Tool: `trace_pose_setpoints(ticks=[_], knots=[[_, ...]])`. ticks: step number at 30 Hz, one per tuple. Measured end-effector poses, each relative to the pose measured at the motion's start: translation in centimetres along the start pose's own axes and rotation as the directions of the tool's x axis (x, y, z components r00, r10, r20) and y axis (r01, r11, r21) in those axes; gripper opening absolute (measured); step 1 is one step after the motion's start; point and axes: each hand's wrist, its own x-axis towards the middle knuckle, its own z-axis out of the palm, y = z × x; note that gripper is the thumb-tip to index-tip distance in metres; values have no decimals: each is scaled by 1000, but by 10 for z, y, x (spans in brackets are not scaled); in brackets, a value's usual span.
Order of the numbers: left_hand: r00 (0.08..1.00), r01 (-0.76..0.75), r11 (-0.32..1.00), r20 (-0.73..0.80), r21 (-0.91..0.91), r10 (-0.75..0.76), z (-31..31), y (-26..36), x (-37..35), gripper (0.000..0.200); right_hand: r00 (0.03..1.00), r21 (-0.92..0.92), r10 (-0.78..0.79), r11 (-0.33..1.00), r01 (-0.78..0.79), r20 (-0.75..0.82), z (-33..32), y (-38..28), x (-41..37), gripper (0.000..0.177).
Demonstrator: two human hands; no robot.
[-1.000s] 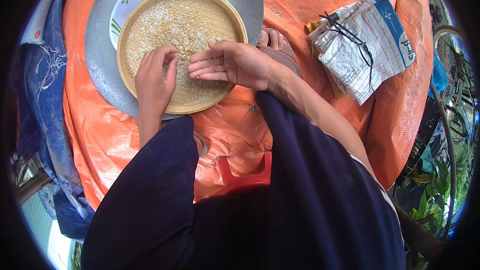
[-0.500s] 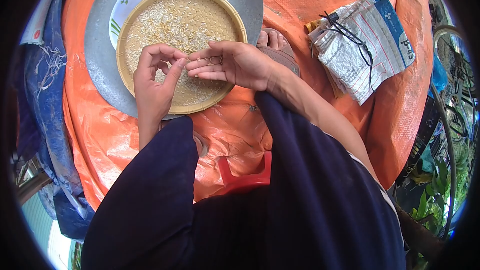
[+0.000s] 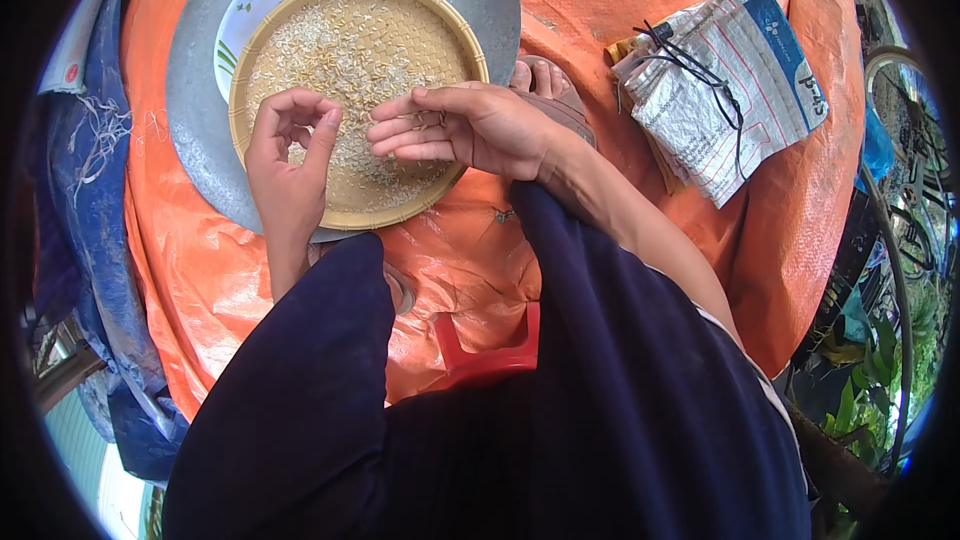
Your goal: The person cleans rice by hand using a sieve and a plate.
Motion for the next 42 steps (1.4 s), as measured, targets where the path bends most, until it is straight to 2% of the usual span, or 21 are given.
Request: trace_pose_setpoints(ticks=[3, 12, 14, 19, 24, 27, 33, 39, 41, 42], knots=[[996, 52, 998, 66, 28, -54, -1, 5, -1, 16, 999, -30, -34, 999, 33, -26, -3, 2, 0, 42], [998, 55, 998, 38, 16, -55, -1, 1, -2, 13, 999, -92, -25, 995, 22, -24, -4, 4, 1, 38], [999, 18, 998, 46, 55, -20, 1, 4, -1, 14, 1000, -99, -21, 995, 19, -14, -5, 4, 2, 37], [981, -165, 971, 130, 175, 143, 10, 14, 0, 16, 999, -103, -17, 995, 14, -28, -4, 6, 2, 36], [898, -427, 849, 258, 310, 357, 21, 10, -1, 18, 995, -87, -11, 996, 3, -96, -5, 10, 4, 35], [859, -509, 760, 295, 404, 418, 24, 14, -1, 21, 994, -78, -3, 997, -6, -110, -2, 9, 3, 36], [899, -431, 758, 305, 489, 314, 26, 16, -3, 28, 989, -50, 10, 999, -18, -147, -1, 8, 4, 42], [937, -321, 838, 276, 441, 214, 28, 11, -3, 27, 994, -20, 6, 1000, -8, -105, 3, 5, -1, 48], [929, -348, 824, 281, 448, 240, 28, 12, -3, 29, 999, 12, -7, 1000, 7, -44, -3, 8, 1, 50], [925, -361, 816, 283, 452, 252, 27, 14, -3, 29, 998, -10, 2, 1000, -3, -61, -1, 7, 0, 53]])
